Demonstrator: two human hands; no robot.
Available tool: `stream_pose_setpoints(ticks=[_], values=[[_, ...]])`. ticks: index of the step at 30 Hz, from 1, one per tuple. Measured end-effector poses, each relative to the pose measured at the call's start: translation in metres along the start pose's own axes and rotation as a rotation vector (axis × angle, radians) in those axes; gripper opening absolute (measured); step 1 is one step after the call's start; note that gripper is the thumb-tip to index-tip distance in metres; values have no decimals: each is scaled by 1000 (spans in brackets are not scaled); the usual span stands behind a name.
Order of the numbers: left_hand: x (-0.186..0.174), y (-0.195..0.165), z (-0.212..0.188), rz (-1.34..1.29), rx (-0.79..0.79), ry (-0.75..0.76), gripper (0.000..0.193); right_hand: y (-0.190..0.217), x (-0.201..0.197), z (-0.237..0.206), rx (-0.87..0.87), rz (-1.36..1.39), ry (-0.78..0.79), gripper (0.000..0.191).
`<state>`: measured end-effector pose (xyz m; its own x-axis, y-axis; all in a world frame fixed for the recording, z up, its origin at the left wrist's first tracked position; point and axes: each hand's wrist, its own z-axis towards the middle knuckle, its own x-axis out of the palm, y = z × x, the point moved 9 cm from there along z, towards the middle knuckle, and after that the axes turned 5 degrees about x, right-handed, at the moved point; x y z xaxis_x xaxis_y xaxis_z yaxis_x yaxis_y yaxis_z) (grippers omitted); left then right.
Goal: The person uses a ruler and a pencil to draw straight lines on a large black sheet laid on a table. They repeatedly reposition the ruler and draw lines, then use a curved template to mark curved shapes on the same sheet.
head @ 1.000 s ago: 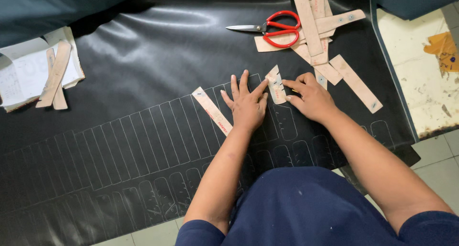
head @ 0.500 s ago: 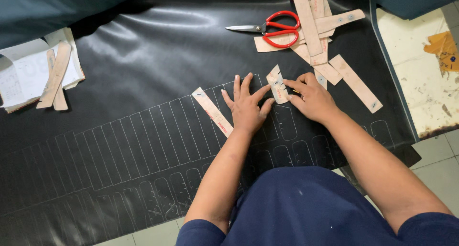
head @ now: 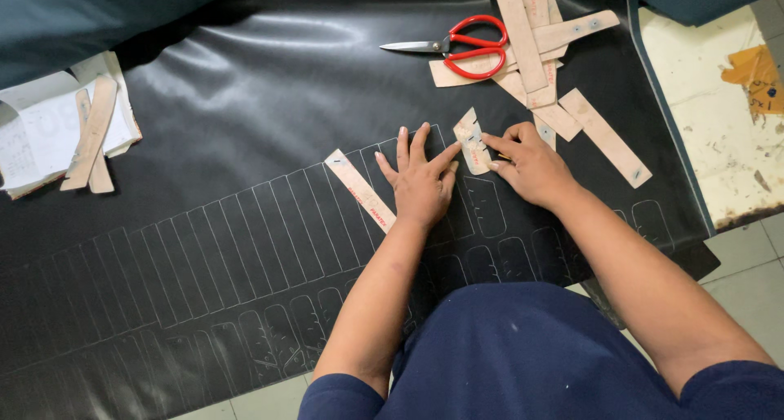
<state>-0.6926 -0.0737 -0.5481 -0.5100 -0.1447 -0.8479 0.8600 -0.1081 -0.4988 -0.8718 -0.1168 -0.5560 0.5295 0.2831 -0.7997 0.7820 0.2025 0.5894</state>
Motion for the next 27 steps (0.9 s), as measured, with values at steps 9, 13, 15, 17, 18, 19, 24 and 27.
stream_pose_setpoints(ticks=[9,13,15,17,18,19,24,27], values=[[4,2,0,5,0,7,32,2,-1,-1,-16,10,-17,50],[5,2,-1,3,5,13,33,2,-1,-3,-18,5,-18,50],[6,2,0,6,7,20,33,1,-1,-3,-12,3,-16,50],[6,2,0,9,10,28,34,0,-1,-3,-2,-6,-13,49],[6,2,0,10,12,30,34,0,-1,-3,-8,-10,-17,49],[6,1,0,11,14,31,34,1,-2,-3,-15,-14,-21,49],[5,0,-1,20,16,42,35,3,-1,-4,-30,-29,-30,49],[5,0,0,33,15,51,35,4,-1,-4,-37,-31,-40,49]])
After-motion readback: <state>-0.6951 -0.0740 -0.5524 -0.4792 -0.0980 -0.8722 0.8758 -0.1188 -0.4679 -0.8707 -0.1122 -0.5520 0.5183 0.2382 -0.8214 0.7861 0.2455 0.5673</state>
